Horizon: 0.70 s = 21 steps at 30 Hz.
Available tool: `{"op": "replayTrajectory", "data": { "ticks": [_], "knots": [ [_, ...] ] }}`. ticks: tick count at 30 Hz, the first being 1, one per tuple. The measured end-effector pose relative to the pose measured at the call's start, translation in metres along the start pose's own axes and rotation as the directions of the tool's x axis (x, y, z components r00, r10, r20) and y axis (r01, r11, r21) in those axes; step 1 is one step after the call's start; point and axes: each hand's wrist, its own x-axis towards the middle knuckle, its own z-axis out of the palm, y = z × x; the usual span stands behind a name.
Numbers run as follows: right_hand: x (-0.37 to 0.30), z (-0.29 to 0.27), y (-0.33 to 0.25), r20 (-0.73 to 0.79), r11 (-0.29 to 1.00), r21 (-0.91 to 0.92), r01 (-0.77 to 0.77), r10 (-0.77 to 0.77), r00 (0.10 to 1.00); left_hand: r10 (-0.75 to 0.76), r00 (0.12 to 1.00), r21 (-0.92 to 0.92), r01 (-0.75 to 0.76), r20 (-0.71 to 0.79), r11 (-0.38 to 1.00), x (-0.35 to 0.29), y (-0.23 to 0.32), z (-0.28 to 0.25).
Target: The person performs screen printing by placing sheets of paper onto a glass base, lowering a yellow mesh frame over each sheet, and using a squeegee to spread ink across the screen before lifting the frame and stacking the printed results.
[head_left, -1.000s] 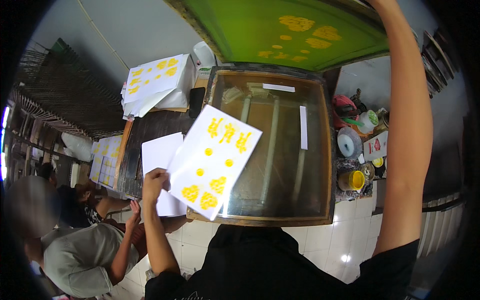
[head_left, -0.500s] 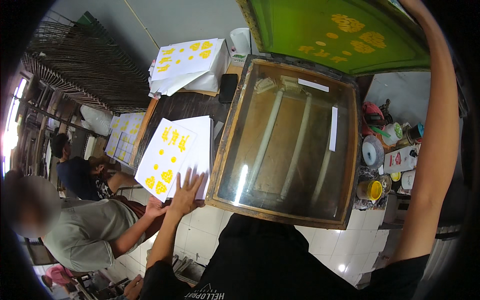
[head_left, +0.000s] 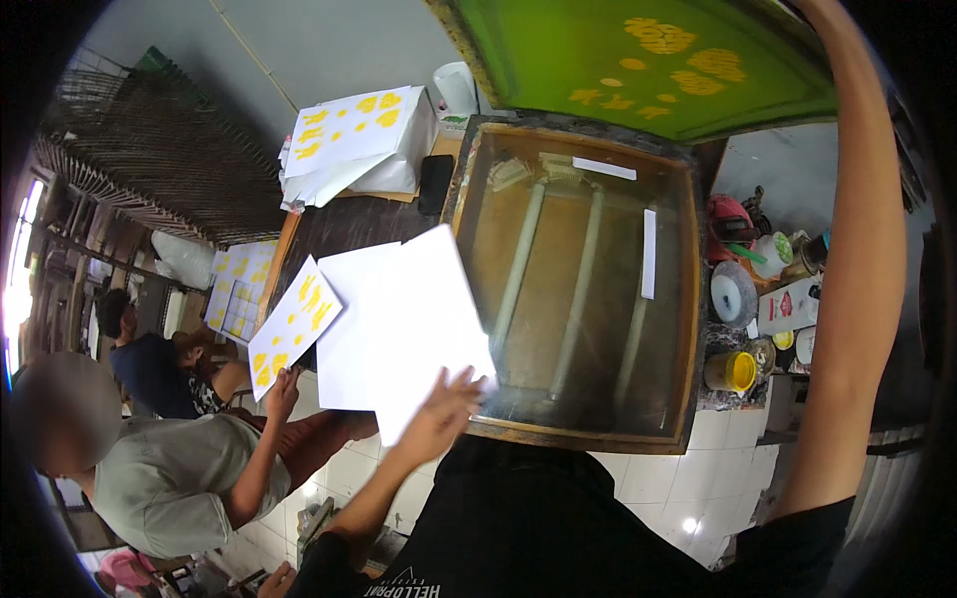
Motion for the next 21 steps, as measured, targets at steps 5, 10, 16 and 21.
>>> {"op": "replayTrajectory", "data": {
  "ticks": [5, 10, 16, 21],
  "knots": [
    [-0.005, 0.0, 0.006, 0.006, 0.987, -0.03, 0.155, -0.155, 0.988, 0.018, 1.0, 0.079, -0.017, -0.002, 0.997, 0.019, 0.015, 0.028],
    [0.003, 0.003, 0.012, 0.02, 0.997, 0.011, 0.078, -0.078, 0.997, -0.044, 0.968, 0.612, 0.19, -0.245, 0.768, 0.117, -0.032, -0.02],
    [0.019, 0.001, 0.03, 0.08, 0.972, -0.005, 0.236, -0.235, 0.969, -0.086, 0.995, 0.653, 0.038, 0.042, 0.756, 0.243, -0.024, 0.023],
    [0.033, 0.004, 0.037, 0.023, 0.96, -0.121, 0.253, -0.252, 0.967, -0.044, 0.98, 0.654, -0.095, 0.192, 0.75, 0.336, 0.01, 0.082]
  ]
}}
